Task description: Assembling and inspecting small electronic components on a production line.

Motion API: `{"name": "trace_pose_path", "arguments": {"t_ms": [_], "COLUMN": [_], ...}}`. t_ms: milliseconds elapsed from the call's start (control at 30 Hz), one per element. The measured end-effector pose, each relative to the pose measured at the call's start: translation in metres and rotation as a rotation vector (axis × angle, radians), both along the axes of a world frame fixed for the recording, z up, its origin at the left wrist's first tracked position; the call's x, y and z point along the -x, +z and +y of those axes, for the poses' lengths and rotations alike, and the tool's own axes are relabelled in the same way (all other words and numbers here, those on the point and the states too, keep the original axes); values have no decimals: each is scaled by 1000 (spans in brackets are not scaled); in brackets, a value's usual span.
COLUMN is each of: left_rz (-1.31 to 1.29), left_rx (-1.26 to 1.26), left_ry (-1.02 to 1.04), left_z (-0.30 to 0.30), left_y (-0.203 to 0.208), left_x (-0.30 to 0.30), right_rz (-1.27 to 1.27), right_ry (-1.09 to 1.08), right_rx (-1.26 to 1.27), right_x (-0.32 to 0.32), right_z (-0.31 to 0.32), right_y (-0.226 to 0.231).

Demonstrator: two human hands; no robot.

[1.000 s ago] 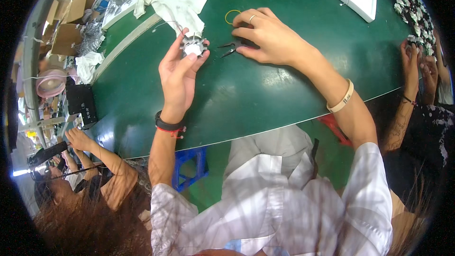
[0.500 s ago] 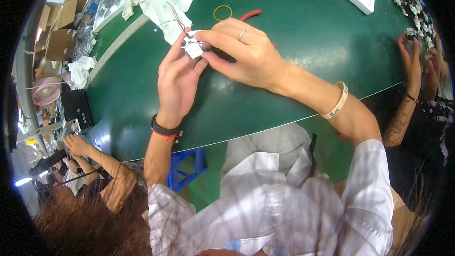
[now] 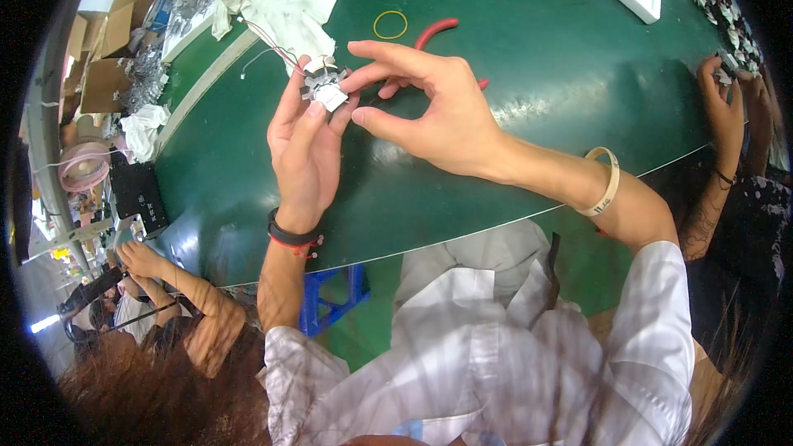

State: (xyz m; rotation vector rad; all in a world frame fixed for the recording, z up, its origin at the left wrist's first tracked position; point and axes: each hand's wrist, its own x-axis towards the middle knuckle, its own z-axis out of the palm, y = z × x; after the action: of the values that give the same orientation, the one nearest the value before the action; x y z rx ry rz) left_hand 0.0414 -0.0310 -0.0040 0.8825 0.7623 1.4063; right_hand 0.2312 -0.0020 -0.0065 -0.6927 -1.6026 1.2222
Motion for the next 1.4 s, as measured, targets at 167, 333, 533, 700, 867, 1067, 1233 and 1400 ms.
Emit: {"name": "trace_pose_path", "arguments": {"t_ms": [167,333,533,700,867,1067,1233,1400], "left_rz": [17,13,-124,-79,-41,6,-7,-37], "left_rx": [29,39,94,119,105,12,39,55], "left_ry": [-13,-51,-138,-149,-127,-10,-20,-19], "left_z": [1,2,2,2,3,1,2,2], "left_y": [-1,-2,4,5,1,1,0,-1], "left_x": [4,5,5,2,2,-4,-1,-2], "right_rz": [-31,-66,14,-10,-10,94,103,93], "right_ry": [21,30,-118,-123,-136,-5,51,19], "right_rx": [-8,-89,-222,-273,-248,64,111,119], "right_x": [0,0,6,9,8,4,4,6], "right_z": [2,3,7,8,5,4,5,3], "right_y": [0,-1,-9,-9,-9,-3,-2,-1]}}
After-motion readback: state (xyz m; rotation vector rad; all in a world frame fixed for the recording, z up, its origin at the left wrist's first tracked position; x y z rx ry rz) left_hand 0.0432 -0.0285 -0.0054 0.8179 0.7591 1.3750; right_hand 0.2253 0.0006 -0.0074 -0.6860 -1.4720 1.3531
